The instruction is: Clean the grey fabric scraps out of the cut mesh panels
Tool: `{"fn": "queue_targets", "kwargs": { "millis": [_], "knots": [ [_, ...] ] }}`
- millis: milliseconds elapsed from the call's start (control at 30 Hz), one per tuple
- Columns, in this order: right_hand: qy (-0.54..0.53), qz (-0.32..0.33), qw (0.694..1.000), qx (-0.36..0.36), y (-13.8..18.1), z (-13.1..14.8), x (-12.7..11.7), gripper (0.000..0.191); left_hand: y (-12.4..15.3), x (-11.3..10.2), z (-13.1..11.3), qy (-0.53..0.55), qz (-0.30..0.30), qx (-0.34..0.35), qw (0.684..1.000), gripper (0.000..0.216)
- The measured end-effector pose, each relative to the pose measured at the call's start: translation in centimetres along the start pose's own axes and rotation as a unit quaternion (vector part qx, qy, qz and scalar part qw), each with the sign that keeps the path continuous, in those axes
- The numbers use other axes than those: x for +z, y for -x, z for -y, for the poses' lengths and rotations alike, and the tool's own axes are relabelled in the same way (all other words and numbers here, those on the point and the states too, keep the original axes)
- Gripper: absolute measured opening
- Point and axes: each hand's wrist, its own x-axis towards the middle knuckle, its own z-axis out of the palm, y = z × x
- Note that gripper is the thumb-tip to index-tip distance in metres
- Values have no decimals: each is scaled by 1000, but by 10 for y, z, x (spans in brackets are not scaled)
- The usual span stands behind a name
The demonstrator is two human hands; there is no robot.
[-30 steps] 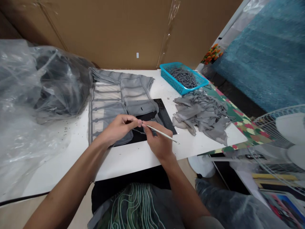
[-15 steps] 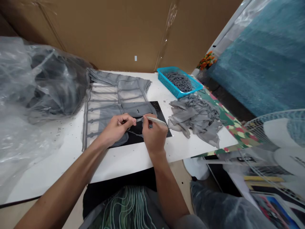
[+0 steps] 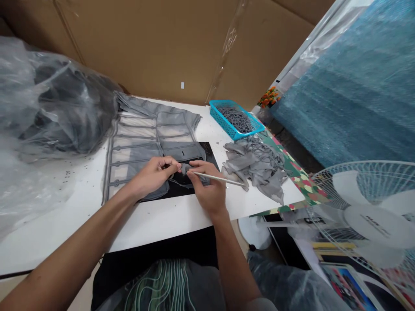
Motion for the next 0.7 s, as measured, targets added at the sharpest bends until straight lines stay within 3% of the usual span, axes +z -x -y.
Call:
{"fn": "queue_targets", "kwargs": {
  "millis": [100, 200, 467, 700],
  "knots": [
    [15, 19, 999, -31, 7, 8, 1, 9, 0, -1, 2, 2, -11, 7, 1000, 38],
    [44, -2, 998, -40, 12, 12, 6, 9, 0, 0, 4, 3, -28, 18, 999, 37],
    [57, -28, 998, -4, 21, 24, 17, 10, 0, 1, 3, 56, -29, -11, 998, 36],
    [31, -102, 994, 29, 27, 35, 17, 8, -5, 2, 8, 24, -50, -14, 998, 37]
  ]
}}
